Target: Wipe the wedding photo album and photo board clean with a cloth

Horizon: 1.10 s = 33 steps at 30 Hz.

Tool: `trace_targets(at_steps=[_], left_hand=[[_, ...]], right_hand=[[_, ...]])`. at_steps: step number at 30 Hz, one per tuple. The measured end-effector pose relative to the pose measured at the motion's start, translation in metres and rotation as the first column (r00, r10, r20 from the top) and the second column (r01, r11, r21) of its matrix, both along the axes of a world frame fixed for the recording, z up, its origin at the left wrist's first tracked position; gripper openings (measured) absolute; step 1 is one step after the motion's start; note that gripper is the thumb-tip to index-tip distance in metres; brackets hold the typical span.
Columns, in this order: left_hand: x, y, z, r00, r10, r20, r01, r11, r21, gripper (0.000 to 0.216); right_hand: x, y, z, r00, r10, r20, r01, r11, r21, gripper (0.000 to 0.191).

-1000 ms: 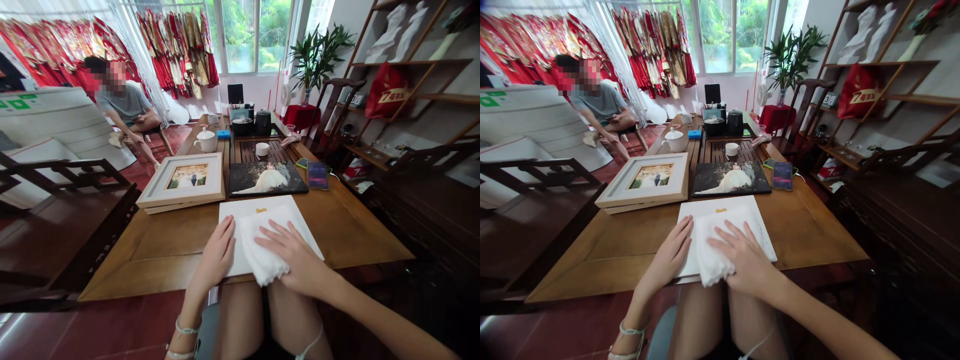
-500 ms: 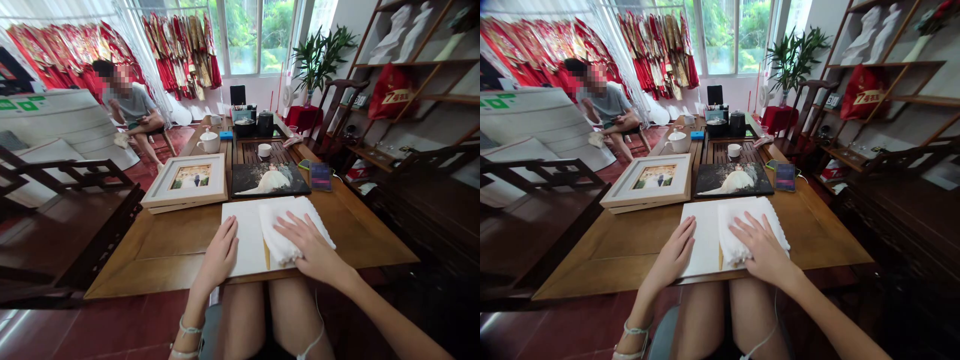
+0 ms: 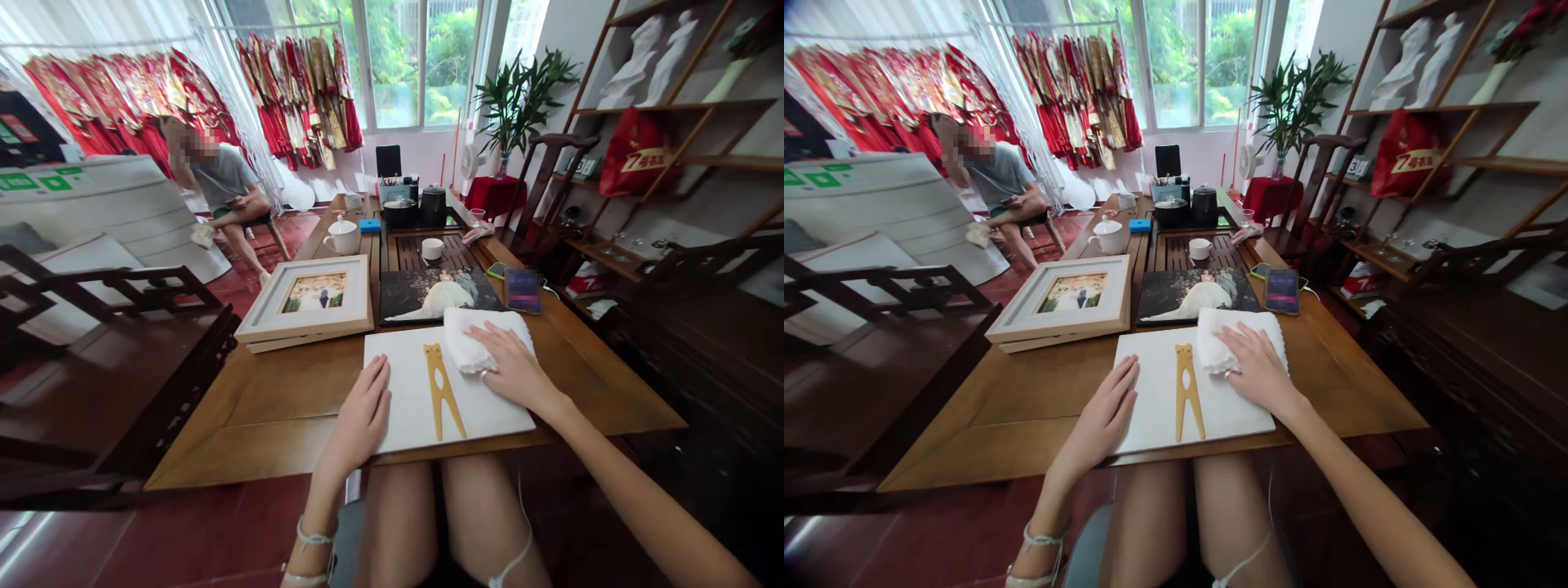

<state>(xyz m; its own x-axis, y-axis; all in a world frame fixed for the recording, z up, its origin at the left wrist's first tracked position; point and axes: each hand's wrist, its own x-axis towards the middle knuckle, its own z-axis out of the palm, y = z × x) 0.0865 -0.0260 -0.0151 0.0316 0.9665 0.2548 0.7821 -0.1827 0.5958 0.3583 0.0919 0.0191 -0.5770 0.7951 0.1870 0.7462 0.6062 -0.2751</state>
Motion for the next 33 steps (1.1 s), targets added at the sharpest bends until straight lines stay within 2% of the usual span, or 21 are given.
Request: trace_targets(at_steps=[3, 6, 12, 15, 18, 21, 27, 30, 33], left_hand=[[0.001, 0.0, -0.001, 1.0, 0.006, -0.014, -0.006, 1.0, 0.001, 0.047], [0.001, 0.0, -0.003, 1.0, 0.008, -0.026, -0.008, 1.0, 0.003, 0.048], [0.002, 0.0, -0.003, 1.0, 0.014, -0.014, -0.013, 1.0, 0.028, 0.046], [0.001, 0.0, -0.004, 1.0, 0.006, -0.013, -0.005, 0.999, 0.044, 0.046], [0.001, 0.0, -0.004, 1.0, 0.006, -0.012, -0.006, 0.999, 0.048, 0.047], [0.0, 0.0, -0.003, 1.0, 0.004, -0.01, -0.004, 0.999, 0.036, 0.047], [0.0, 0.0, -0.003, 1.0, 0.011, -0.015, -0.011, 1.0, 0.009, 0.047], [0.0, 0.0, -0.003, 1.0, 0.016, -0.008, -0.016, 1.0, 0.008, 0.047], [0.001, 0.0, -0.004, 1.0, 0.02, -0.014, -0.02, 1.0, 0.002, 0.049]], right_hand=[[0.0, 0.001, -0.004, 0.998, -0.066, 0.009, 0.065, 0.997, 0.037, 0.068], [0.009, -0.025, -0.007, 0.999, 0.013, 0.043, -0.016, 0.997, 0.071, 0.073], [0.041, -0.103, -0.001, 0.976, 0.213, 0.045, -0.215, 0.975, 0.056, 0.087], [0.051, -0.118, 0.005, 0.972, 0.234, 0.014, -0.234, 0.972, 0.013, 0.088], [0.046, -0.104, 0.006, 0.981, 0.191, -0.038, -0.192, 0.981, -0.023, 0.081], [0.029, -0.069, 0.003, 0.989, 0.129, -0.073, -0.13, 0.991, -0.014, 0.072], [-0.007, -0.006, 0.0, 0.999, 0.048, 0.007, -0.048, 0.998, 0.034, 0.062], [-0.015, -0.001, 0.0, 1.0, 0.028, 0.011, -0.028, 0.998, 0.055, 0.061], [-0.013, -0.014, 0.0, 0.999, 0.044, 0.02, -0.045, 0.997, 0.056, 0.065]])
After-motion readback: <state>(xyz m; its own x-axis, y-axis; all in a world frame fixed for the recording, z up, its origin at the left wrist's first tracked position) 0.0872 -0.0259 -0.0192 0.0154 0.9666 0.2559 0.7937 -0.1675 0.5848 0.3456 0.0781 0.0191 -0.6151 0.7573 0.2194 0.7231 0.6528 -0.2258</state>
